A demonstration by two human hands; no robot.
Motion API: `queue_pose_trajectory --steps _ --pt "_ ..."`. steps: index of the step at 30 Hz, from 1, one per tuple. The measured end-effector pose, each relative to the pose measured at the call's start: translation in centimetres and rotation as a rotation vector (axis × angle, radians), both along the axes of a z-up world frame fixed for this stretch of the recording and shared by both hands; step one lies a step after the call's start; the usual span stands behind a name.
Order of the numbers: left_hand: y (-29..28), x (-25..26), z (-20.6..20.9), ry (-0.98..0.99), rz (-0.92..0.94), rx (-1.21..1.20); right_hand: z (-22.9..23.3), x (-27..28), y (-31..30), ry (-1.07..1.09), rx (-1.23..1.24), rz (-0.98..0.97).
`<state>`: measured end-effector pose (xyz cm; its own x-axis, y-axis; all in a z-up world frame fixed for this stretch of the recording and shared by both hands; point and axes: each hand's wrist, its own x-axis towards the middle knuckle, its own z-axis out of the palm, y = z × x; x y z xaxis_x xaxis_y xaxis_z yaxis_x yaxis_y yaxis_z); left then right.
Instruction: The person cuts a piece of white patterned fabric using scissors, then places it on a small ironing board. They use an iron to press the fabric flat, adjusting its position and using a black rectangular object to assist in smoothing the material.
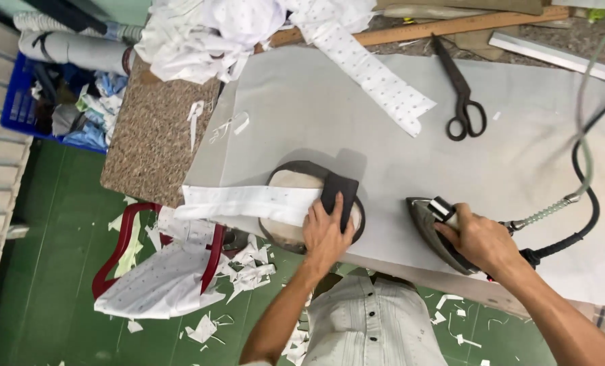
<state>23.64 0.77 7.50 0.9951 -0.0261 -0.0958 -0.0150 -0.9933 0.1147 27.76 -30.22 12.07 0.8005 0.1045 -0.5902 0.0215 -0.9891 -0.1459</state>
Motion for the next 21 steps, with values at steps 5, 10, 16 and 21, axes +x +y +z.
queue_pose_trajectory --steps 5,10,16,21 --pt "4.1 14.2 -4.6 -0.12 -0.03 -0.053 -1.1 0.3 -1.1 -0.025 -0.011 -0.051" --pt "8.1 19.3 -2.6 -0.184 -0.212 -0.158 -1.0 1.7 0.6 0.005 0.004 -0.049" --pt "11.5 8.4 3.8 -0.297 -0.015 -0.348 0.2 3.9 4.4 -0.133 0.01 0.073" --pt "12.1 0.6 0.3 -0.316 0.303 -0.257 1.3 6.8 8.6 -0.104 0.044 0.158"
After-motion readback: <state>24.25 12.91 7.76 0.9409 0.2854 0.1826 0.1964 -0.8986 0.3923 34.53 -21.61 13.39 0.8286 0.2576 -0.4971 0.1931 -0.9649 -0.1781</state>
